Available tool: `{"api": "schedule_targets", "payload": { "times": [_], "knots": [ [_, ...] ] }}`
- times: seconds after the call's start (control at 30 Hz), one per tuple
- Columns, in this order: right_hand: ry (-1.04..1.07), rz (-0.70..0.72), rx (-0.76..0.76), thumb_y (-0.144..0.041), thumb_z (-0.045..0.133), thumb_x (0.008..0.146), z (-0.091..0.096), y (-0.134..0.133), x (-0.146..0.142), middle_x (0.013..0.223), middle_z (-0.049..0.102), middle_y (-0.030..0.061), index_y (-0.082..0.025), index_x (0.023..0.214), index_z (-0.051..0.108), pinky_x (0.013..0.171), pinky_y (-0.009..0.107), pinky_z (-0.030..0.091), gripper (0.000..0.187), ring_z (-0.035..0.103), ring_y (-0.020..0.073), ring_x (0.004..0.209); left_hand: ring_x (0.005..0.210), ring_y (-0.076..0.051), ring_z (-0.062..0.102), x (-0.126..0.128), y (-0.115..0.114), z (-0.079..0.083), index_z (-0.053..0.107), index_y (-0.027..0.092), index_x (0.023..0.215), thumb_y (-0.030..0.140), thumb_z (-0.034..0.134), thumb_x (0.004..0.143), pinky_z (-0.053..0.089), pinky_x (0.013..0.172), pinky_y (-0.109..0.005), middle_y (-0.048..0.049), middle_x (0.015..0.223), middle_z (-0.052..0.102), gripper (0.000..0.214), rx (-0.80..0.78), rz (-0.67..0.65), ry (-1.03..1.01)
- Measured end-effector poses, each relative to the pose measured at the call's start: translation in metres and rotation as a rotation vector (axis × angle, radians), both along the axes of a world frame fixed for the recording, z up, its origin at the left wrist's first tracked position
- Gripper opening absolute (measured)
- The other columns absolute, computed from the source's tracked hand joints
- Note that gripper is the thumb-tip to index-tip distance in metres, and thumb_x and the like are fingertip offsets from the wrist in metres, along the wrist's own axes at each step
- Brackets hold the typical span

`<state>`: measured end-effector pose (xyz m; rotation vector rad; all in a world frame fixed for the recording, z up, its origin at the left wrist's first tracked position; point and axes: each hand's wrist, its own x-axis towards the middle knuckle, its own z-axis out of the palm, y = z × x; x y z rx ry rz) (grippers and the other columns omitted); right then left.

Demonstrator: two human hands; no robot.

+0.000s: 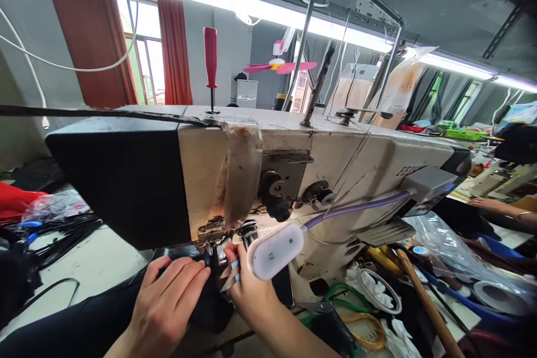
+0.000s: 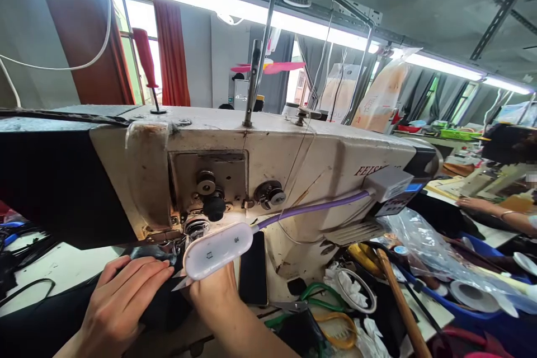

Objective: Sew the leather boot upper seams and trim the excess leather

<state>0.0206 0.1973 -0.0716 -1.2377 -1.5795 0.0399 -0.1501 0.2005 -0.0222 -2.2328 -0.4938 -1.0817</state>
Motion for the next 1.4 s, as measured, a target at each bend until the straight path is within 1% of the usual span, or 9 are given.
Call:
{"api": "schedule_targets", "payload": {
  "times": [0.07,0.23,0.37,0.5,0.63,0.77,1.0,1.2,1.4],
  "knots": [
    [-0.027,-0.008,0.024,-0.020,0.042,0.087,0.000,-0.002,0.002,0.083,0.067,0.0098,-0.017,0.094,0.065,0.074,0.031,0.054,0.025,0.064,0.0219,0.079,0.082,-0.025,0.064,0.000,0.000,-0.001,0.069,0.005,0.090,-0.005,0.042,0.091,0.041,0.078,-0.044,-0.0146,0.083,0.074,0.029,-0.004,0.003,-0.009],
    [0.009,0.173,-0.101,-0.022,0.049,0.086,0.014,-0.007,0.002,0.089,0.069,0.0069,-0.020,0.095,0.065,0.073,0.027,0.054,0.018,0.066,0.0197,0.081,0.084,-0.026,0.065,-0.002,0.000,-0.003,0.068,0.005,0.094,-0.003,0.043,0.092,0.040,0.078,-0.045,-0.0147,0.087,0.074,0.027,-0.041,0.007,0.014],
    [0.028,0.152,-0.137,-0.019,0.046,0.087,0.007,0.002,0.005,0.086,0.068,0.0057,-0.020,0.095,0.066,0.076,0.028,0.053,0.022,0.065,0.0194,0.081,0.083,-0.026,0.065,-0.002,-0.001,-0.001,0.068,0.004,0.093,-0.006,0.042,0.091,0.040,0.077,-0.044,-0.0152,0.086,0.074,0.028,-0.036,0.002,0.028],
    [-0.174,0.161,0.028,-0.016,0.048,0.083,0.000,0.004,0.017,0.090,0.066,0.0094,-0.018,0.100,0.067,0.083,0.034,0.053,0.026,0.063,0.0233,0.087,0.083,-0.026,0.064,-0.002,-0.002,0.000,0.069,0.004,0.093,-0.004,0.045,0.092,0.040,0.076,-0.043,-0.0154,0.084,0.074,0.025,-0.028,-0.001,0.024],
    [-0.379,0.278,0.213,-0.011,0.049,0.082,0.012,-0.005,0.029,0.107,0.065,0.0140,-0.013,0.123,0.061,0.088,0.035,0.053,0.043,0.062,0.0237,0.099,0.083,-0.026,0.064,-0.002,-0.001,-0.002,0.069,0.005,0.093,-0.005,0.043,0.092,0.040,0.076,-0.044,-0.0154,0.085,0.074,0.027,-0.030,0.012,0.022],
    [-0.482,0.294,0.322,-0.014,0.052,0.087,0.023,-0.007,0.036,0.111,0.066,0.0161,-0.010,0.124,0.061,0.094,0.035,0.051,0.038,0.061,0.0239,0.107,0.082,-0.026,0.065,-0.002,0.000,-0.002,0.069,0.005,0.093,-0.004,0.043,0.093,0.041,0.076,-0.044,-0.0153,0.084,0.074,0.027,-0.038,0.006,0.018],
    [-0.528,0.305,0.198,-0.009,0.055,0.077,0.018,-0.001,0.041,0.115,0.067,0.0149,-0.015,0.127,0.063,0.093,0.037,0.052,0.050,0.064,0.0249,0.103,0.081,-0.025,0.065,0.001,-0.002,0.002,0.068,0.006,0.093,-0.004,0.045,0.091,0.041,0.075,-0.042,-0.0133,0.084,0.073,0.024,-0.072,0.033,0.018],
    [-0.563,0.318,0.076,-0.013,0.053,0.079,0.007,0.010,0.048,0.119,0.067,0.0141,-0.017,0.117,0.069,0.089,0.034,0.053,0.042,0.065,0.0242,0.104,0.079,-0.023,0.064,0.006,-0.005,0.003,0.067,0.007,0.094,-0.004,0.042,0.090,0.039,0.074,-0.040,-0.0107,0.084,0.071,0.027,-0.144,0.104,0.017],
    [-0.599,0.313,0.023,-0.013,0.049,0.081,0.019,0.012,0.048,0.118,0.068,0.0129,-0.017,0.123,0.066,0.096,0.038,0.050,0.046,0.063,0.0257,0.111,0.079,-0.022,0.063,0.002,0.004,0.003,0.066,0.011,0.094,0.001,0.048,0.088,0.039,0.075,-0.038,-0.0083,0.084,0.070,0.021,-0.207,0.066,0.005]
  ]
}}
